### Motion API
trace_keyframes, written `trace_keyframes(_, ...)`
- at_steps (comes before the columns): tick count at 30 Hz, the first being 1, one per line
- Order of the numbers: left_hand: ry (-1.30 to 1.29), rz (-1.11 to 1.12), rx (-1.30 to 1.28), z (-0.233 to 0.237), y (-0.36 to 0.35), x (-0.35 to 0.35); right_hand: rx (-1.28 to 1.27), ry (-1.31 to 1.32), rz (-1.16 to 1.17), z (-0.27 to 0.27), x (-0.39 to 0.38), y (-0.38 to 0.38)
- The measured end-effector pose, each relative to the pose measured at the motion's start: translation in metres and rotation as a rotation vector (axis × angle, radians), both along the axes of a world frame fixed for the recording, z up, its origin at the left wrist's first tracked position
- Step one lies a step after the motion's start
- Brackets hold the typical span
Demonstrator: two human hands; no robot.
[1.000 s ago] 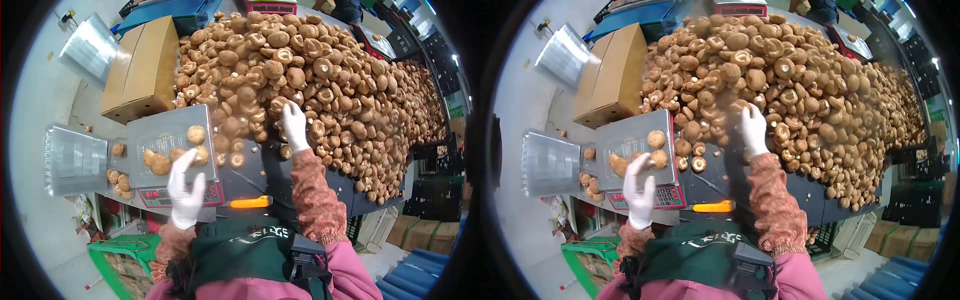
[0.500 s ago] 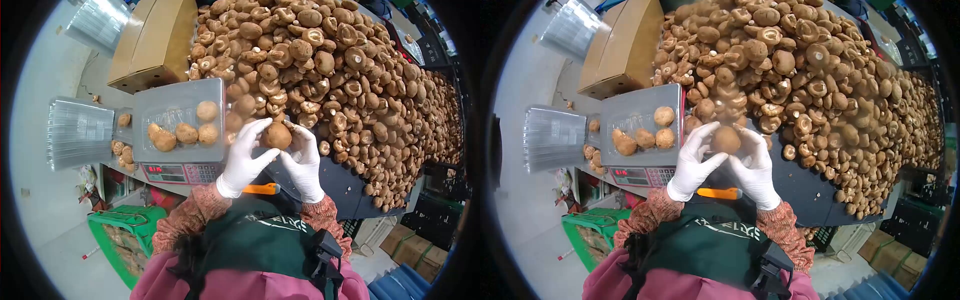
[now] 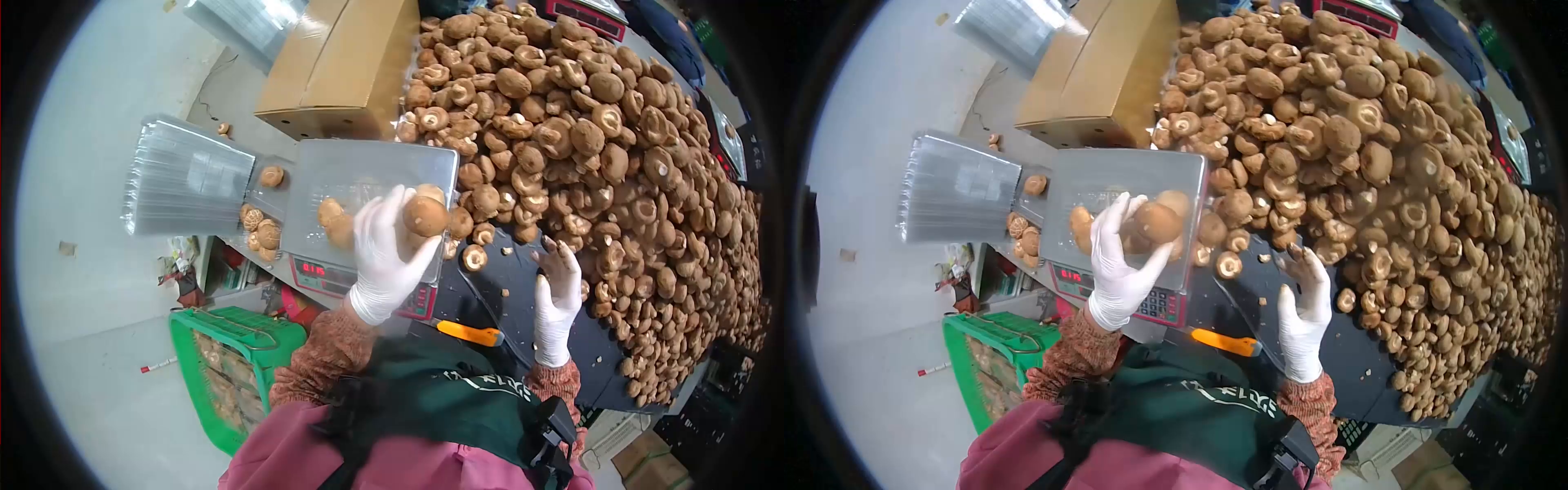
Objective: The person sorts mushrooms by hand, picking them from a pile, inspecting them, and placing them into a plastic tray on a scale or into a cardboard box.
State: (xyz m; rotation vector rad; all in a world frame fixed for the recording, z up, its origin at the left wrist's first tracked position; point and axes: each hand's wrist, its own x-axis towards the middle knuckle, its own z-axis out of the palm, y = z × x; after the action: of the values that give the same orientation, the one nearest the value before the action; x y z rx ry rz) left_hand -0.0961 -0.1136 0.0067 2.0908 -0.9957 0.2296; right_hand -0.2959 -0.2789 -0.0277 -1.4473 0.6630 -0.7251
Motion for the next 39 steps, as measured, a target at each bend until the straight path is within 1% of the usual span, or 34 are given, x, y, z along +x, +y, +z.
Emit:
trace_keyframes(1, -0.035, 0.007, 0.018, 0.001, 0.002, 0.005, 0.036, 0.014, -0.019, -0.001, -0.001, 0.002)
trace_keyframes(3, -0.097, 0.013, 0.051, 0.007, 0.004, 0.012, 0.044, 0.007, 0.021, -0.004, 0.002, 0.004)
trace_keyframes(4, -0.087, -0.041, 0.050, 0.008, 0.003, 0.012, 0.103, 0.068, 0.076, 0.002, 0.003, 0.006)
trace_keyframes(5, -0.069, -0.106, 0.041, 0.009, 0.000, 0.007, 0.158, 0.137, 0.118, 0.010, 0.004, 0.010)
trace_keyframes(6, -0.049, -0.184, 0.020, 0.009, -0.007, 0.000, 0.116, 0.092, 0.171, 0.012, 0.010, 0.013)
trace_keyframes(7, -0.029, -0.268, -0.012, 0.008, -0.015, -0.010, 0.156, 0.083, 0.155, 0.025, 0.020, 0.021)
trace_keyframes(8, 0.095, -0.515, 0.079, 0.005, -0.025, -0.033, 0.036, 0.190, 0.198, 0.035, 0.014, 0.017)
trace_keyframes(9, 0.133, -0.618, 0.099, 0.001, -0.030, -0.045, -0.048, 0.278, 0.286, 0.040, 0.013, 0.017)
trace_keyframes(11, 0.218, -0.669, 0.113, 0.001, -0.032, -0.053, -0.115, 0.365, 0.262, 0.040, -0.019, 0.001)
trace_keyframes(12, 0.246, -0.668, 0.119, 0.002, -0.032, -0.051, -0.315, 0.489, 0.215, 0.046, -0.041, -0.009)
trace_keyframes(13, 0.274, -0.663, 0.127, 0.002, -0.031, -0.047, -0.331, 0.671, 0.162, 0.052, -0.068, -0.015)
trace_keyframes(14, 0.283, -0.650, 0.131, -0.002, -0.030, -0.043, -0.486, 0.847, 0.130, 0.053, -0.098, -0.021)
trace_keyframes(15, 0.294, -0.622, 0.138, -0.003, -0.030, -0.040, -0.642, 1.090, 0.131, 0.051, -0.131, -0.024)
trace_keyframes(16, 0.301, -0.630, 0.143, -0.007, -0.030, -0.038, -0.754, 1.262, 0.213, 0.045, -0.173, -0.028)
trace_keyframes(17, 0.308, -0.634, 0.149, -0.011, -0.033, -0.038, -0.657, 1.627, 0.380, 0.046, -0.198, -0.029)
trace_keyframes(19, 0.332, -0.704, 0.129, -0.012, -0.045, -0.041, -0.281, 1.931, 0.671, 0.067, -0.204, -0.040)
trace_keyframes(22, 0.291, -0.805, 0.149, -0.002, -0.061, -0.048, -0.816, 1.324, 0.270, 0.069, -0.173, -0.055)
trace_keyframes(23, 0.290, -0.820, 0.150, -0.001, -0.064, -0.052, -0.844, 1.241, 0.186, 0.073, -0.140, -0.066)
trace_keyframes(24, 0.288, -0.834, 0.151, -0.001, -0.066, -0.056, -0.871, 1.074, 0.095, 0.069, -0.112, -0.078)
trace_keyframes(26, 0.303, -0.847, 0.182, 0.000, -0.068, -0.062, -1.023, 0.788, -0.062, 0.063, -0.050, -0.107)
trace_keyframes(27, 0.311, -0.852, 0.160, -0.004, -0.066, -0.064, -1.058, 0.703, -0.127, 0.056, -0.025, -0.121)
trace_keyframes(28, 0.328, -0.849, 0.176, -0.002, -0.064, -0.066, -1.145, 0.637, -0.173, 0.049, 0.001, -0.140)
trace_keyframes(30, 0.349, -0.834, 0.195, -0.002, -0.059, -0.068, -1.093, 0.719, -0.268, 0.037, 0.040, -0.163)
trace_keyframes(31, 0.353, -0.821, 0.198, -0.003, -0.055, -0.067, -0.952, 0.799, -0.211, 0.032, 0.050, -0.173)
trace_keyframes(33, 0.375, -0.794, 0.201, -0.004, -0.052, -0.064, -0.998, 0.783, -0.228, 0.022, 0.058, -0.186)
trace_keyframes(36, 0.443, -0.772, 0.192, -0.006, -0.049, -0.061, -1.012, 0.653, -0.255, 0.027, 0.040, -0.175)
trace_keyframes(37, 0.448, -0.769, 0.191, -0.008, -0.050, -0.061, -1.078, 0.557, -0.284, 0.030, 0.028, -0.168)
trace_keyframes(39, 0.455, -0.768, 0.191, -0.008, -0.052, -0.062, -1.043, 0.668, -0.249, 0.049, -0.011, -0.142)
